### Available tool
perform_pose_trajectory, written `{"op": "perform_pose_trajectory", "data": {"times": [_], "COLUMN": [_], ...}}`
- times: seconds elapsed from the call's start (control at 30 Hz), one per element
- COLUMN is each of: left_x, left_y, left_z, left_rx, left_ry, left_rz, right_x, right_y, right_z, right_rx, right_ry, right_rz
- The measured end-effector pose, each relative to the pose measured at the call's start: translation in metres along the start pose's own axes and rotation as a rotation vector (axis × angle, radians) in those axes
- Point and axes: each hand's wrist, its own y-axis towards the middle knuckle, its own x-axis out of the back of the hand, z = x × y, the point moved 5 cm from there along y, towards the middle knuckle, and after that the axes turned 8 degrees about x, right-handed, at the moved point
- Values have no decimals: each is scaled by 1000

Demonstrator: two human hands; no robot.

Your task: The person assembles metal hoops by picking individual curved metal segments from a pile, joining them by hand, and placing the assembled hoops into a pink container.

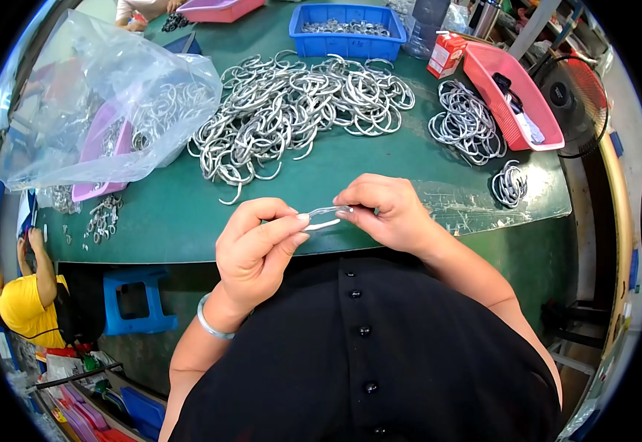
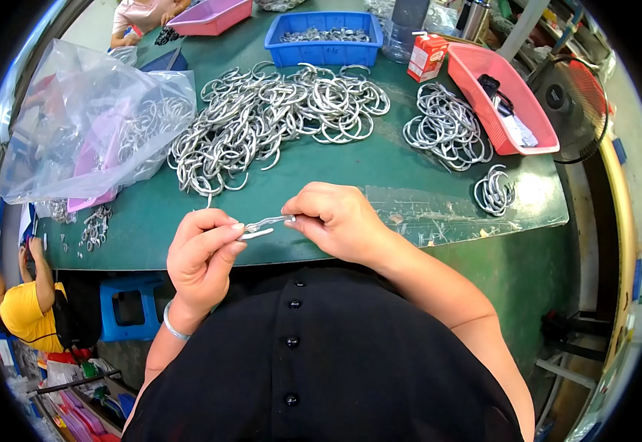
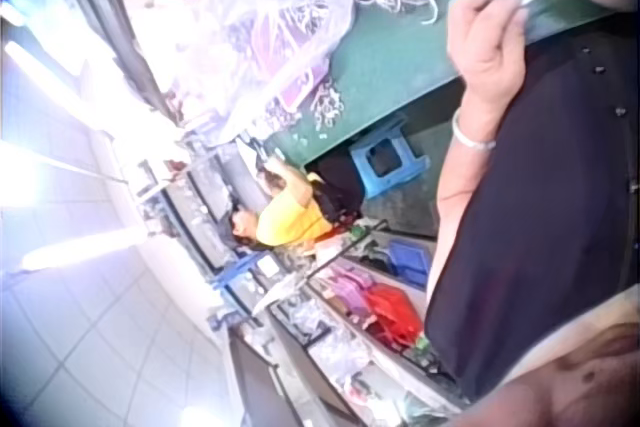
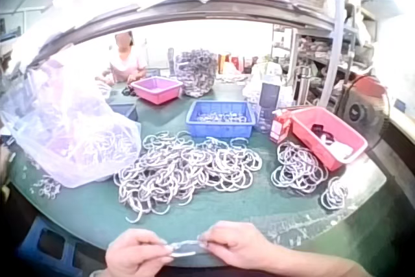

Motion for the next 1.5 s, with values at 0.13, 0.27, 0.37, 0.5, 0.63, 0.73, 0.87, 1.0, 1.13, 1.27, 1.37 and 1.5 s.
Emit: {"op": "perform_pose_trajectory", "data": {"times": [0.13, 0.27, 0.37, 0.5, 0.63, 0.73, 0.87, 1.0, 1.13, 1.27, 1.37, 1.5], "left_x": [-3, -5, -7, -7, -3, -2, -3, -3, -3, -3, -1, 9], "left_y": [3, 7, 10, 7, 3, -3, -6, -7, -8, -9, -9, -12], "left_z": [-6, -9, -11, -19, -22, -19, -21, -20, -20, -15, -13, -13], "left_rx": [-16, -52, -75, -161, -301, -363, -402, -424, -423, -417, -350, -206], "left_ry": [36, 69, 65, 171, 293, 309, 329, 334, 330, 346, 321, 288], "left_rz": [30, 31, 42, 28, 67, 81, 99, 100, 103, 113, 135, 142], "right_x": [-1, -3, -3, 0, 10, 13, 14, 15, 16, 15, 10, -7], "right_y": [-2, -2, -1, -3, -1, -2, -5, -4, -3, -1, 1, 5], "right_z": [-2, -5, -7, -1, 10, 18, 23, 27, 31, 34, 28, 5], "right_rx": [-40, -87, -113, -9, 330, 444, 559, 607, 622, 617, 563, 315], "right_ry": [36, 80, 120, 10, -268, -399, -522, -547, -558, -554, -466, -382], "right_rz": [4, 12, -6, -79, -225, -246, -283, -288, -278, -281, -215, -106]}}
